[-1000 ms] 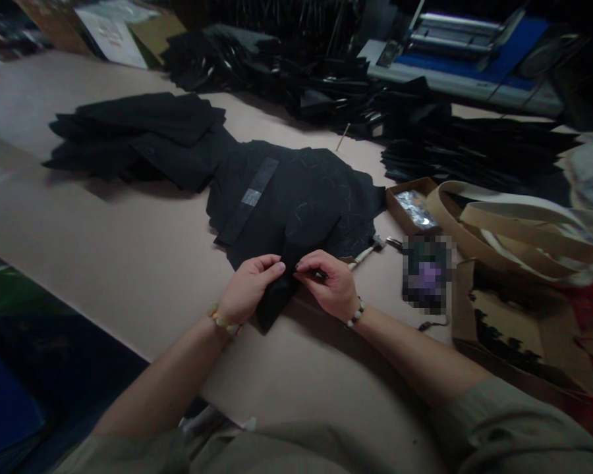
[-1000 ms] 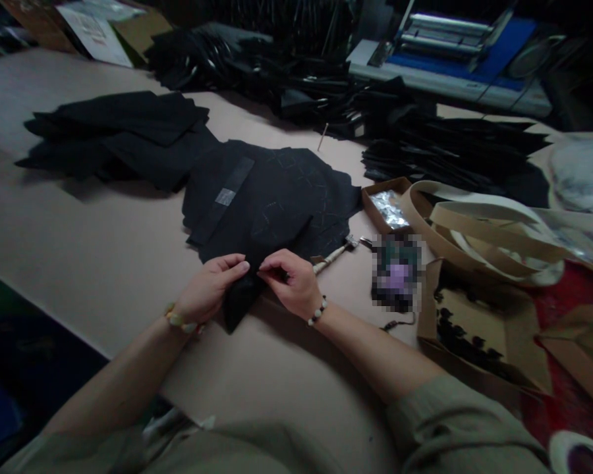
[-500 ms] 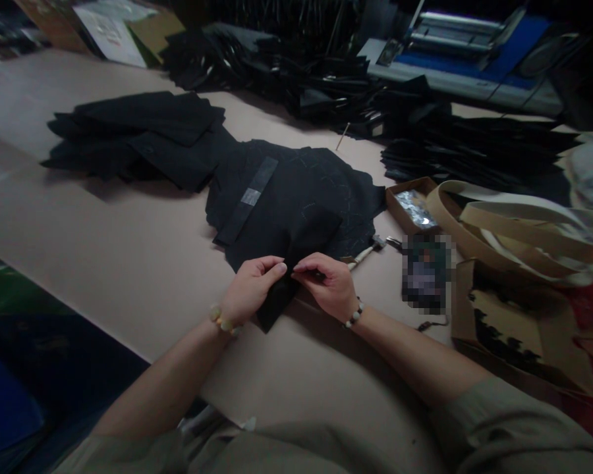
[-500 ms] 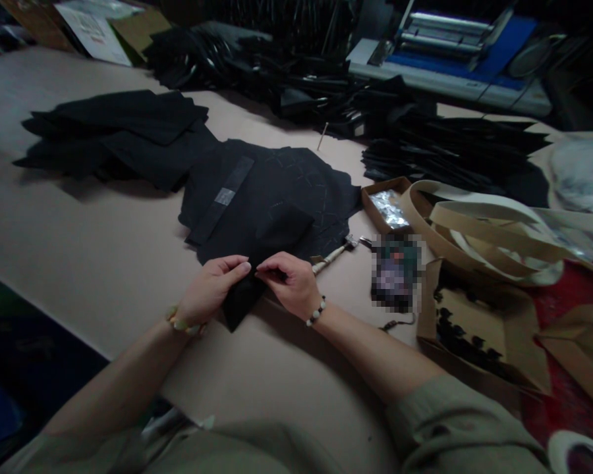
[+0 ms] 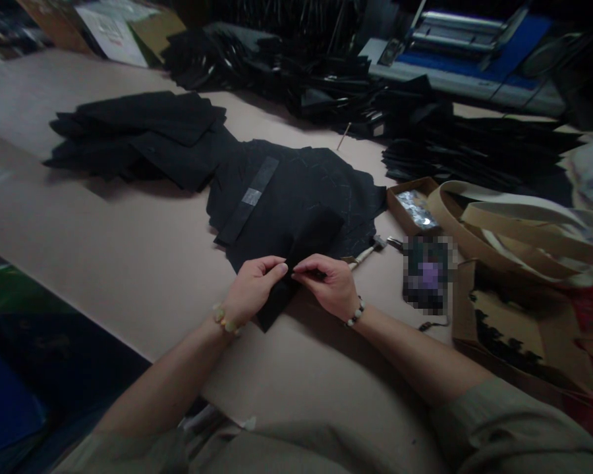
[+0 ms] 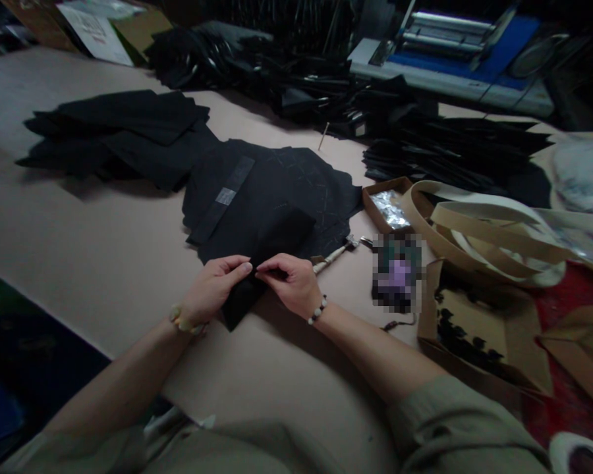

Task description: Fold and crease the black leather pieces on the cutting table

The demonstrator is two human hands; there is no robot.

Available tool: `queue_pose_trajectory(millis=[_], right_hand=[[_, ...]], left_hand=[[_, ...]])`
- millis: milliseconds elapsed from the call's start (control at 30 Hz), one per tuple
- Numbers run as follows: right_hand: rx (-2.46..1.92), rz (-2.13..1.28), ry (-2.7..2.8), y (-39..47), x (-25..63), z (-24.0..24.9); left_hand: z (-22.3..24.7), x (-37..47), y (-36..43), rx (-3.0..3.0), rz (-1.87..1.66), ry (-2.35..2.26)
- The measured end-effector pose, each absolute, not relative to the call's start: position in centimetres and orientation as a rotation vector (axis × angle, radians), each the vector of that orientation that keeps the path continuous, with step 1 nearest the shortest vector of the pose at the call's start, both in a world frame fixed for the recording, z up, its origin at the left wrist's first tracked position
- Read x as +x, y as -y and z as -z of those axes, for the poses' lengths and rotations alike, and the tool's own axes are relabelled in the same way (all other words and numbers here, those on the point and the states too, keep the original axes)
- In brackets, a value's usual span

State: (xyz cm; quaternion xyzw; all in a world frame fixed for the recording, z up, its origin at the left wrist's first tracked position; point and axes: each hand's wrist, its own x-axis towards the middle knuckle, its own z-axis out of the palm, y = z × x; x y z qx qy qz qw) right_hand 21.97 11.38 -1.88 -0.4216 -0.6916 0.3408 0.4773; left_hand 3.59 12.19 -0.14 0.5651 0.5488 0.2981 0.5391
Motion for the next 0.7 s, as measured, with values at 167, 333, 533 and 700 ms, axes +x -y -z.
queue_pose_trajectory(millis=[167, 333, 533, 700], right_hand=[[-1.036, -0.848, 1.677, -11.25, 21.91, 1.72], [-1.163, -0.802, 1.62, -11.07, 21.75, 1.56], [-1.116, -0.817, 1.624, -11.25, 21.84, 1.35], [-1.135, -0.884, 1.576, -11.37, 21.77, 1.34]], left_hand=[[0.08, 3.65, -12.2, 1.343, -0.707, -1.3], [-0.41, 3.61, -12.12, 1.365, -0.706, -1.314], [-0.54, 3.64, -12.07, 1.441, -0.719, -1.323], [-0.44, 3.67, -11.99, 1.531, -0.723, -1.331]])
